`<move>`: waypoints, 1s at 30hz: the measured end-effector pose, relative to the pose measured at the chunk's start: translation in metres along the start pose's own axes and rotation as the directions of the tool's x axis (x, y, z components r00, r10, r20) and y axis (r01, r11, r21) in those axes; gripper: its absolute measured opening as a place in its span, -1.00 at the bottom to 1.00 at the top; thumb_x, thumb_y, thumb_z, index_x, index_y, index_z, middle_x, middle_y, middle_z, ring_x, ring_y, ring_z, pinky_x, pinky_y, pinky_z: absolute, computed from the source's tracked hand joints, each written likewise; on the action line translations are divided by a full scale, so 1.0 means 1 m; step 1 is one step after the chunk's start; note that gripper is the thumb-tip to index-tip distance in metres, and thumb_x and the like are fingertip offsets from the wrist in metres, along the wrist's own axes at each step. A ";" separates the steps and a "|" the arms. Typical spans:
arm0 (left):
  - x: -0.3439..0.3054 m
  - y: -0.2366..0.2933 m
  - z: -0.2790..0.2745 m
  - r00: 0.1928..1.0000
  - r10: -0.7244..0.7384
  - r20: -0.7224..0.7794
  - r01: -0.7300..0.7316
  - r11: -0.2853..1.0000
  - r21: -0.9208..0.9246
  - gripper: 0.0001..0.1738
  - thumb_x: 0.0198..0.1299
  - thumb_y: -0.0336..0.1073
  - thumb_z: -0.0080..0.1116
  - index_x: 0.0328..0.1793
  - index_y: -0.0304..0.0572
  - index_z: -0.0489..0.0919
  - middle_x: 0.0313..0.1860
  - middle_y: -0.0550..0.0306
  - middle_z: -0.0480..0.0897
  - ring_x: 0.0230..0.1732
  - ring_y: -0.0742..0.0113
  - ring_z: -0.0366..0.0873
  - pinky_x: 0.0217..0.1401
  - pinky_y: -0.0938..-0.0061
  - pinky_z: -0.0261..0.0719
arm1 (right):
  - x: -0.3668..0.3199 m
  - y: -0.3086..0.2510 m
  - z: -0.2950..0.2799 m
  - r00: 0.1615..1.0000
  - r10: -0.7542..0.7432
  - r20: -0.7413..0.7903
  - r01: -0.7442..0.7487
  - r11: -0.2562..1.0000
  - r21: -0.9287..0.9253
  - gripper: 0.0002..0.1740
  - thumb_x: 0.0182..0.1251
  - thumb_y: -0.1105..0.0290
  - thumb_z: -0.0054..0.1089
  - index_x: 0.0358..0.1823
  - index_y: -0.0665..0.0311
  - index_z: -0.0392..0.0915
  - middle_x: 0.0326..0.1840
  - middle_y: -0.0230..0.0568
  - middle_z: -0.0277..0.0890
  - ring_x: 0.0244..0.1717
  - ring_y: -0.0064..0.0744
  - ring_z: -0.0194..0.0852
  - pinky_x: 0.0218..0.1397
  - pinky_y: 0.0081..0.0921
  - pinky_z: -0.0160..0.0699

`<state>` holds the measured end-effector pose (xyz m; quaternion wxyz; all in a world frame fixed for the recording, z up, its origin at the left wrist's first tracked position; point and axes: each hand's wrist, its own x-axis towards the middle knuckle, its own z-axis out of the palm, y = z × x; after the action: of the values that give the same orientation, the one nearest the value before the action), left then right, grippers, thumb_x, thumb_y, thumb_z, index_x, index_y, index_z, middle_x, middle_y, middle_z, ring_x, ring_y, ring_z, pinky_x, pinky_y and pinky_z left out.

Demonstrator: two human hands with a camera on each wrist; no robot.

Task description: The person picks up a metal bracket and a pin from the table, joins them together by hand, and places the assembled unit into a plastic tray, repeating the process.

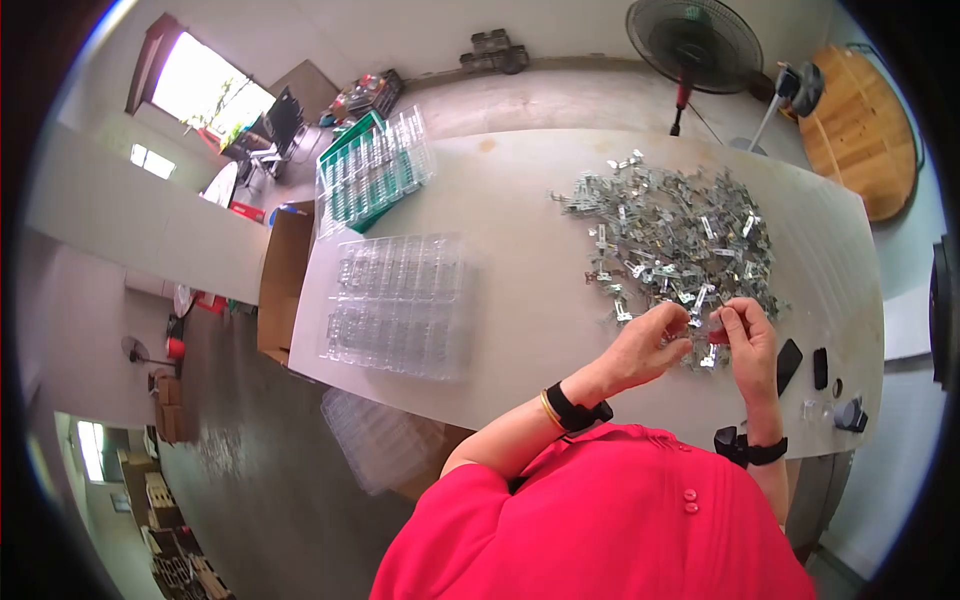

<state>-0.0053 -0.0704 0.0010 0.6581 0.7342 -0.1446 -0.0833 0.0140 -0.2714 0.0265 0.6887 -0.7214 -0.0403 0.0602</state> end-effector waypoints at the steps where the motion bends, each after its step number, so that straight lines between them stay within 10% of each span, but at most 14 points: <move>1: 0.001 0.002 -0.002 0.994 0.098 -0.040 -0.086 0.968 0.237 -0.68 0.23 -0.36 0.29 0.07 -0.26 0.50 -0.03 -0.03 0.61 0.02 0.14 0.62 0.07 0.31 0.59 | 0.000 -0.003 0.002 1.000 -0.007 -0.018 0.007 0.999 -0.042 -0.88 0.57 0.41 0.03 -0.11 0.29 0.52 -0.26 -0.40 0.57 -0.32 -0.68 0.53 -0.21 -0.61 0.62; 5: -0.001 0.010 -0.007 0.923 0.380 -0.065 -0.297 0.808 0.508 -0.75 0.14 -0.34 0.31 -0.11 -0.21 0.52 -0.22 -0.03 0.55 -0.16 -0.07 0.55 -0.08 0.15 0.52 | 0.001 -0.004 0.011 0.999 -0.028 -0.029 0.026 0.996 -0.088 -0.87 0.57 0.40 0.03 -0.11 0.29 0.52 -0.26 -0.41 0.56 -0.32 -0.68 0.51 -0.21 -0.62 0.60; 13: -0.002 -0.001 -0.023 0.953 0.287 -0.100 -0.217 0.874 0.436 -0.81 0.19 -0.33 0.26 -0.17 -0.24 0.52 -0.30 -0.06 0.56 -0.21 -0.10 0.56 -0.16 0.14 0.52 | 0.001 -0.005 0.027 0.992 -0.089 -0.087 0.085 0.995 -0.055 -0.83 0.57 0.33 0.07 -0.02 0.26 0.54 -0.16 -0.42 0.59 -0.24 -0.65 0.56 -0.18 -0.64 0.60; 24: -0.014 -0.015 -0.154 0.773 0.223 -0.593 0.109 0.875 0.471 -0.85 0.22 -0.37 0.28 -0.21 -0.35 0.66 -0.40 -0.06 0.69 -0.39 0.30 0.65 -0.28 0.41 0.59 | -0.006 0.004 0.017 0.996 0.033 0.081 -0.026 0.996 -0.085 -0.85 0.56 0.32 0.08 -0.07 0.23 0.55 -0.20 -0.41 0.62 -0.27 -0.69 0.54 -0.22 -0.66 0.56; 30: -0.082 -0.046 -0.274 0.603 0.254 -0.756 0.470 0.652 0.595 -0.83 0.14 -0.31 0.28 -0.30 -0.29 0.66 -0.39 -0.14 0.70 -0.33 0.00 0.70 -0.21 0.27 0.61 | -0.010 0.007 0.020 0.986 0.113 0.119 -0.107 0.993 -0.057 -0.85 0.55 0.34 0.11 -0.09 0.26 0.56 -0.26 -0.42 0.61 -0.29 -0.69 0.52 -0.22 -0.67 0.53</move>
<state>0.0072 0.2186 -0.0169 0.2794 0.9011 0.1901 0.2718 0.0010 -0.2530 0.0191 0.6622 -0.7346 -0.0439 0.1412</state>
